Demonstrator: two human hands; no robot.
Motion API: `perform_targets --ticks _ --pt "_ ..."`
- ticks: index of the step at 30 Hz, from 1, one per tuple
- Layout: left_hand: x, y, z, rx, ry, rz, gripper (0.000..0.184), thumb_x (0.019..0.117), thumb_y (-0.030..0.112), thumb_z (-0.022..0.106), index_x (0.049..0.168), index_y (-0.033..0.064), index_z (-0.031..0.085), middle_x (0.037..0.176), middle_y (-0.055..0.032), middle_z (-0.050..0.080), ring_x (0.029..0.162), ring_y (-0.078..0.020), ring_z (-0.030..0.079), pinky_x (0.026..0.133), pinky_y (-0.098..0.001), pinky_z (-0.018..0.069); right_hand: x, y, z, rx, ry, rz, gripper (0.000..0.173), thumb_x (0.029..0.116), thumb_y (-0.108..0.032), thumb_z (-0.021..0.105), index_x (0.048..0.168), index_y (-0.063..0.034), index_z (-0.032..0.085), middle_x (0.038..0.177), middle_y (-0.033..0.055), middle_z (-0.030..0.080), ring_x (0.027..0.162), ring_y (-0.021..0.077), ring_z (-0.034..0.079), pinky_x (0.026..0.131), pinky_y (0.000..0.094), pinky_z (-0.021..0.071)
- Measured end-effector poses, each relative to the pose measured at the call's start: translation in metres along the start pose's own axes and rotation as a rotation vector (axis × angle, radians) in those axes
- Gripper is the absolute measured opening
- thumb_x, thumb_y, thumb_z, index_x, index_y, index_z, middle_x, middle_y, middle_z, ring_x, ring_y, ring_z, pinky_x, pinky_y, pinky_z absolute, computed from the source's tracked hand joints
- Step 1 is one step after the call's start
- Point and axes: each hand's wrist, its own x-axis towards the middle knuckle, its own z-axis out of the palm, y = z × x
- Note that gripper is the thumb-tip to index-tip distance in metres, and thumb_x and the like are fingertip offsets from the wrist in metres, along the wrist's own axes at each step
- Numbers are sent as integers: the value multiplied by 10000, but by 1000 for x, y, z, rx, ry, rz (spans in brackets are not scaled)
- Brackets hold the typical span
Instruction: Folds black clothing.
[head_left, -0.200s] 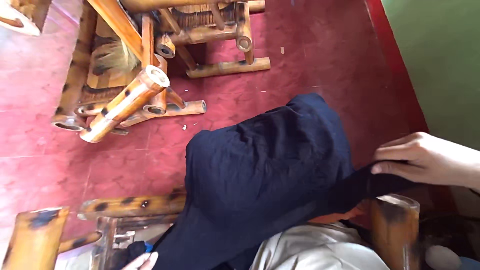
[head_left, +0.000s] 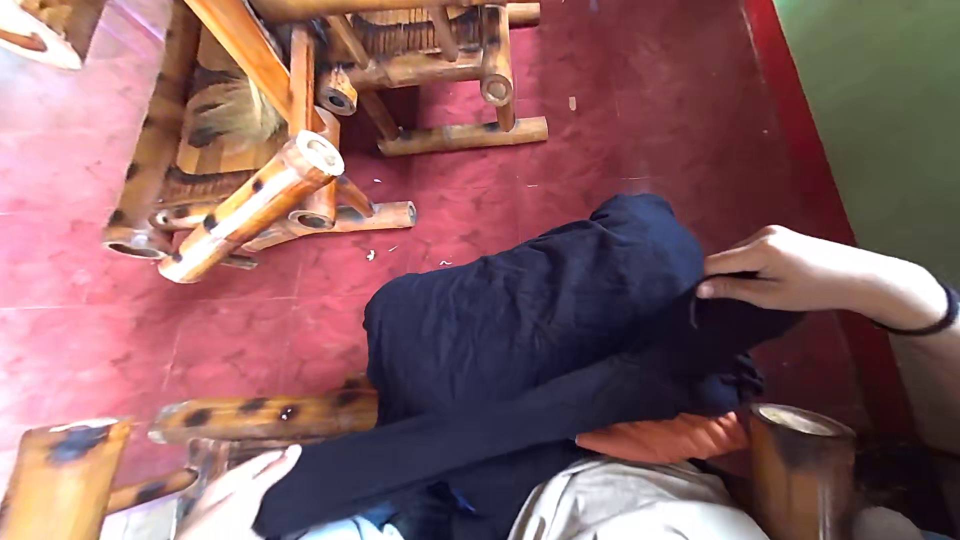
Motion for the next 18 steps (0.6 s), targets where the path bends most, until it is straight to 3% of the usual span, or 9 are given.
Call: perform_targets --ticks 5,8,10,12,15,18 --pt "46 29 16 44 63 -92 104 962 116 655 1049 61 667 941 10 695 826 -65 659 761 -291 562 37 34 10 38 -76 41 393 1009 -374 550 713 -119 590 563 -36 496 511 81 500 469 318 379" --pt "59 25 10 8 25 -38 101 992 122 606 1081 108 651 867 73 669 753 -16 644 696 -239 558 45 39 10 37 -66 10 387 1013 -378 554 716 -132 582 563 -57 481 505 56 482 459 290 366" --pt "68 20 7 -73 11 -11 118 1015 149 583 1109 124 649 870 87 677 770 -16 656 709 -247 568 48 43 9 50 -50 19 392 1009 -386 556 708 -135 572 560 -60 472 500 52 471 454 286 356" --pt "78 16 16 -278 37 -1 121 1044 166 536 1120 131 622 896 81 675 813 -28 664 746 -259 574 51 48 14 2 5 61 424 1018 -416 539 713 -122 567 567 -27 483 504 105 492 457 340 381" --pt "79 6 47 -590 12 -44 202 1110 270 385 1211 144 507 1060 54 659 947 -41 652 827 -281 557 48 50 30 -106 90 166 405 1021 -414 537 826 -74 640 730 64 566 661 232 589 576 450 484" --pt "60 -19 68 -484 -81 -65 378 1112 344 332 1393 116 443 1158 13 638 1017 -94 645 869 -362 549 27 41 38 -62 172 333 360 997 -384 578 1024 -39 674 967 148 631 908 320 632 762 518 529"
